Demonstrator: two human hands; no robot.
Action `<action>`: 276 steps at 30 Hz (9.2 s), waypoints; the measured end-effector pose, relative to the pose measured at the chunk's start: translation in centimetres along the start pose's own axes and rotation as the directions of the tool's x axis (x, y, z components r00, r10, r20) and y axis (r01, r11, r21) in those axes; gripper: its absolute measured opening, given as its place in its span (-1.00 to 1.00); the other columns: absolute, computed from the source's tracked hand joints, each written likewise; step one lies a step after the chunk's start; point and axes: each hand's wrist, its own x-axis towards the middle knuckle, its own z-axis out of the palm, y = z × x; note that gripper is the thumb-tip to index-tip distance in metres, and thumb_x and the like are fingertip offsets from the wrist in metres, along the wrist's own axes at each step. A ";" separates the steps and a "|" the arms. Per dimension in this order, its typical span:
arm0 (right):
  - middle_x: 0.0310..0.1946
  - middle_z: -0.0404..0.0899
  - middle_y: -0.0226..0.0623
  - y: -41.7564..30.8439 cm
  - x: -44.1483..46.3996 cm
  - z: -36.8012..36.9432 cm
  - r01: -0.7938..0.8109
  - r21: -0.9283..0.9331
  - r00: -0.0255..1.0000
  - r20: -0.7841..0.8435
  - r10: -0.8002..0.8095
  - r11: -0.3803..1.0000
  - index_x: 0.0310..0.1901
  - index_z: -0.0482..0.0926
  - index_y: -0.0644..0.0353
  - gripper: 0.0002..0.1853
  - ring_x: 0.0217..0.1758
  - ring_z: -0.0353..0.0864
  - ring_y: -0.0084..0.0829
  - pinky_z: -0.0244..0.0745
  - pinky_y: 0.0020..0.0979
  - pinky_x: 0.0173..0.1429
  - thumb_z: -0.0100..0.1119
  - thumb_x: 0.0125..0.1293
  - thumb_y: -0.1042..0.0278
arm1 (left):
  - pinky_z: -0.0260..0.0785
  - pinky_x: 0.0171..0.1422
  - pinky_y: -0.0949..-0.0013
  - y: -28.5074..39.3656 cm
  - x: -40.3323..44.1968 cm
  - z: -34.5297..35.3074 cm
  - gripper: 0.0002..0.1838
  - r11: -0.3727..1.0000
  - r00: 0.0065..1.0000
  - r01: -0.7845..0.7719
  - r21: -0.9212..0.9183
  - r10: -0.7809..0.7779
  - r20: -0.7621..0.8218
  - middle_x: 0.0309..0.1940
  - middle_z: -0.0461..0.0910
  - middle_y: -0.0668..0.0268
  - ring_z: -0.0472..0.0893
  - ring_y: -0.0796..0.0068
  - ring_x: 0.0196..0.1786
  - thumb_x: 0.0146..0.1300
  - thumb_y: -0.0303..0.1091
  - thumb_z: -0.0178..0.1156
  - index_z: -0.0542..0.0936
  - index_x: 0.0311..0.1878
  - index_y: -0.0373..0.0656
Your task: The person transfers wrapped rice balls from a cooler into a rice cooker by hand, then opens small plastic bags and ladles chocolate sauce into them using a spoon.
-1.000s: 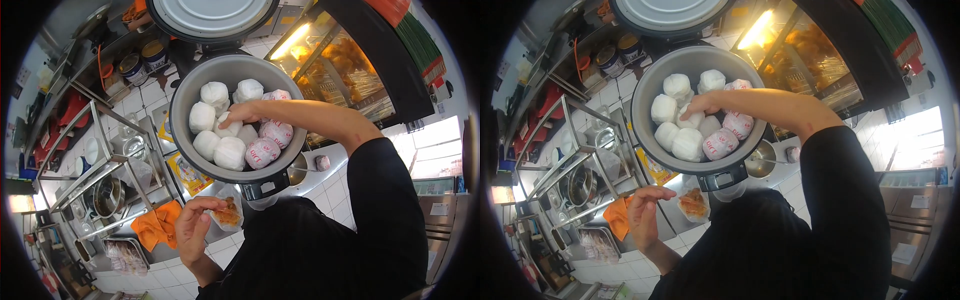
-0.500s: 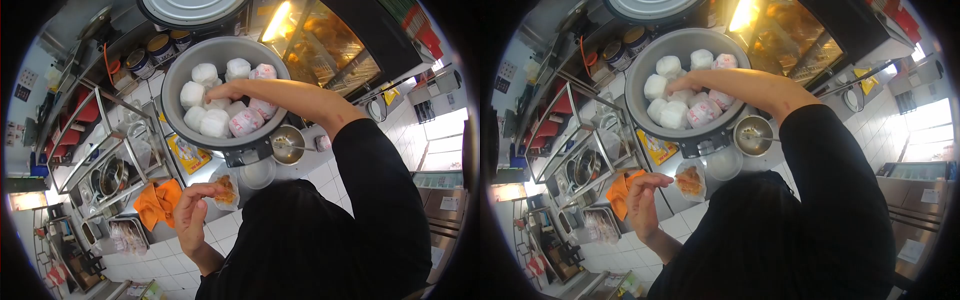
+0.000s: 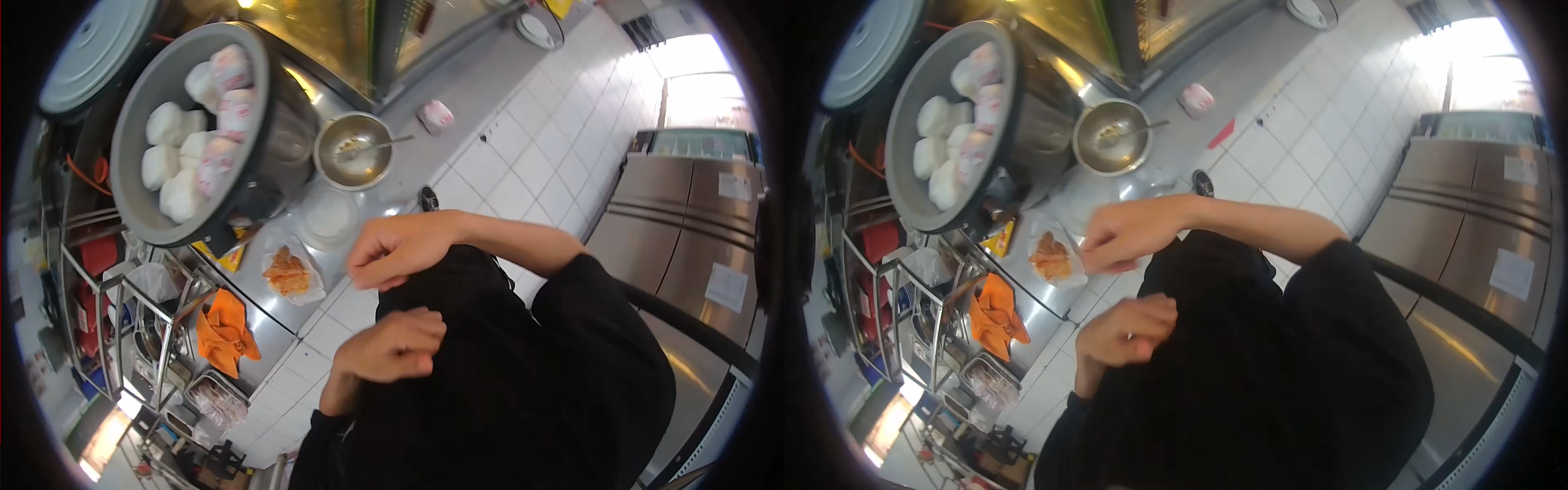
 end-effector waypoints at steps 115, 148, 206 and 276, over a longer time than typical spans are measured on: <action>0.00 0.61 -0.41 70.8 -12.5 -3.4 0.701 0.348 0.044 -0.892 0.449 0.623 0.27 0.47 0.15 -0.66 0.00 0.60 -0.64 0.57 -0.52 0.06 0.14 0.56 0.25 | 0.49 0.30 0.17 -59.8 1.0 -12.0 -0.04 0.685 0.707 0.492 0.537 0.045 -0.705 0.14 0.19 0.15 0.43 0.19 0.26 -0.18 -0.47 0.62 0.12 0.20 -0.08; 0.17 0.52 -0.10 77.0 -16.8 0.2 0.813 0.532 0.353 -0.773 0.527 0.236 0.38 0.37 0.19 -0.11 0.10 0.66 -0.12 0.69 -0.11 -0.05 0.32 0.06 -0.16 | 0.10 0.50 -0.15 -80.8 0.9 -39.8 -0.46 -0.432 0.885 0.458 0.777 0.146 -0.442 0.21 0.54 0.07 0.42 -0.06 0.36 0.21 0.03 0.30 0.53 0.18 -0.03; 0.31 0.39 -0.18 -9.7 32.8 -15.2 -0.316 0.449 0.591 -0.596 0.544 0.835 0.37 0.34 0.12 -0.25 0.41 0.34 -0.17 0.24 0.12 0.44 0.42 0.17 0.11 | 0.79 -0.24 -0.02 2.2 -23.8 -12.5 -0.51 0.570 0.108 -0.821 -0.029 0.107 -0.988 0.04 0.37 0.07 0.62 -0.11 0.05 0.30 -0.05 0.30 0.36 0.06 -0.16; 0.10 0.61 -0.28 -4.9 -1.8 -1.8 -0.200 -0.077 0.883 -0.446 0.146 0.977 0.35 0.43 0.20 -0.50 0.16 0.60 -0.45 0.47 -0.39 0.27 -0.05 0.38 0.64 | 0.41 0.35 0.01 16.1 -13.4 -33.5 -0.25 -0.121 0.475 0.812 0.572 -0.434 -0.766 0.13 0.51 -0.11 0.55 -0.13 0.21 -0.01 -0.13 0.43 0.46 0.31 -0.01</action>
